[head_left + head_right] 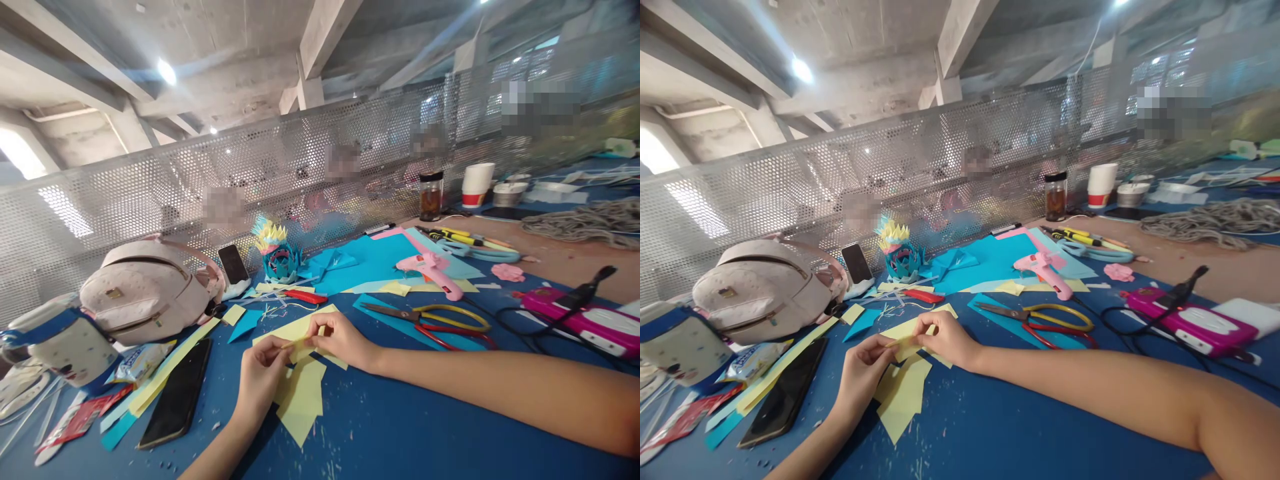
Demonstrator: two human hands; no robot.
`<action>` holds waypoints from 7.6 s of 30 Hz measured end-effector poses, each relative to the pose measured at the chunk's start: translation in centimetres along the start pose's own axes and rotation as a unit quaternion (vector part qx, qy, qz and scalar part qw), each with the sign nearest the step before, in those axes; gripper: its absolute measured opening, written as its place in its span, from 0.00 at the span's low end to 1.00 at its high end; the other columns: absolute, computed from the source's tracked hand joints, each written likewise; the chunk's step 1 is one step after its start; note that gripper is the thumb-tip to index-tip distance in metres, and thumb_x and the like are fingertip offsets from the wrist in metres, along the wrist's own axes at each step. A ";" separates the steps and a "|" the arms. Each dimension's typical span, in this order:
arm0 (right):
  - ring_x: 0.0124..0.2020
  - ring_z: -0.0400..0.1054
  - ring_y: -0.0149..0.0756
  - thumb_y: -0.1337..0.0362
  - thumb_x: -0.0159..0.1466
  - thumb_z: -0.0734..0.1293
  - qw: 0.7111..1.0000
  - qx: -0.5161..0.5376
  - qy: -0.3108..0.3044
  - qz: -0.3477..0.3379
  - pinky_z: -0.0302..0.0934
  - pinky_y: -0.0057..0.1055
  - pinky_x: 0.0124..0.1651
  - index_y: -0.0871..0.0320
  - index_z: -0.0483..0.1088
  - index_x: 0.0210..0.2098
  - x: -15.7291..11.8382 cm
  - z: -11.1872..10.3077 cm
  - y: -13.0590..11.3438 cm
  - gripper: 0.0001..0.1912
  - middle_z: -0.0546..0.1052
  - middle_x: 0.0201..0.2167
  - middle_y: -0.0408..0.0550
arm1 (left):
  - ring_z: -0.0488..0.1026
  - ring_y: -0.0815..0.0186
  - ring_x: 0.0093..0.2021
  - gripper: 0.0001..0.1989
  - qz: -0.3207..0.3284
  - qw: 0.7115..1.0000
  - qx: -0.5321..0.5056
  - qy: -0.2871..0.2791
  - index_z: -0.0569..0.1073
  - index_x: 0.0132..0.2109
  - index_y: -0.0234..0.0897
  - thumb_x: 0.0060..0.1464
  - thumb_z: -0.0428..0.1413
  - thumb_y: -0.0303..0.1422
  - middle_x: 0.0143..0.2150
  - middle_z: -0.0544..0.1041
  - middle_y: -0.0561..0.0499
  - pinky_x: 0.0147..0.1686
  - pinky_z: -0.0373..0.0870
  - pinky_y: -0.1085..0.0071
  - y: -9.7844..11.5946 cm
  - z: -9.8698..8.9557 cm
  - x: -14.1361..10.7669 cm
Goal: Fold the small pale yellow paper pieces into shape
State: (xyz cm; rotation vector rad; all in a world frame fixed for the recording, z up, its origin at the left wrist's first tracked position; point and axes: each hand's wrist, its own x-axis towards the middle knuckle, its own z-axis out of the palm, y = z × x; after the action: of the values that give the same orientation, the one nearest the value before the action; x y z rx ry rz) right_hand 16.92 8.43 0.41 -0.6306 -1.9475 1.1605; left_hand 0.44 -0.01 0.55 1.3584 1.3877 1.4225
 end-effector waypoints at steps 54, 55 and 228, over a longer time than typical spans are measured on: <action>0.21 0.66 0.30 0.55 0.51 0.72 0.992 0.108 -0.011 0.059 0.59 0.26 0.26 0.61 0.67 0.24 0.3 0.1 0.5 0.15 0.70 0.20 0.41 | 0.69 0.73 0.21 0.10 -0.043 0.999 -0.029 0.008 0.73 0.28 0.32 0.44 0.62 0.35 0.21 0.75 0.53 0.20 0.60 0.81 -0.5 -0.1 0.3; 0.21 0.66 0.30 0.55 0.51 0.72 0.993 0.107 -0.011 0.058 0.59 0.26 0.27 0.61 0.67 0.24 0.3 0.1 0.4 0.15 0.70 0.20 0.41 | 0.69 0.73 0.21 0.10 -0.041 0.999 -0.028 0.006 0.73 0.28 0.32 0.44 0.62 0.35 0.21 0.75 0.53 0.21 0.60 0.82 -0.5 -0.2 0.3; 0.21 0.64 0.28 0.53 0.65 0.56 0.986 0.142 0.076 0.045 0.50 0.22 0.19 0.58 0.60 0.35 0.2 -0.7 0.1 0.14 0.68 0.20 0.40 | 0.72 0.64 0.22 0.19 -0.019 0.992 0.096 -0.085 0.69 0.48 0.36 0.49 0.57 0.38 0.21 0.76 0.53 0.26 0.66 0.72 1.9 -2.3 1.5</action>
State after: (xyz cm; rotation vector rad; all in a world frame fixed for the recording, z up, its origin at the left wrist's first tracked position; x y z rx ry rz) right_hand 17.38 8.93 0.59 -0.6382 -1.6023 1.3739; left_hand -1.76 0.63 2.99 1.5288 1.4576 1.1436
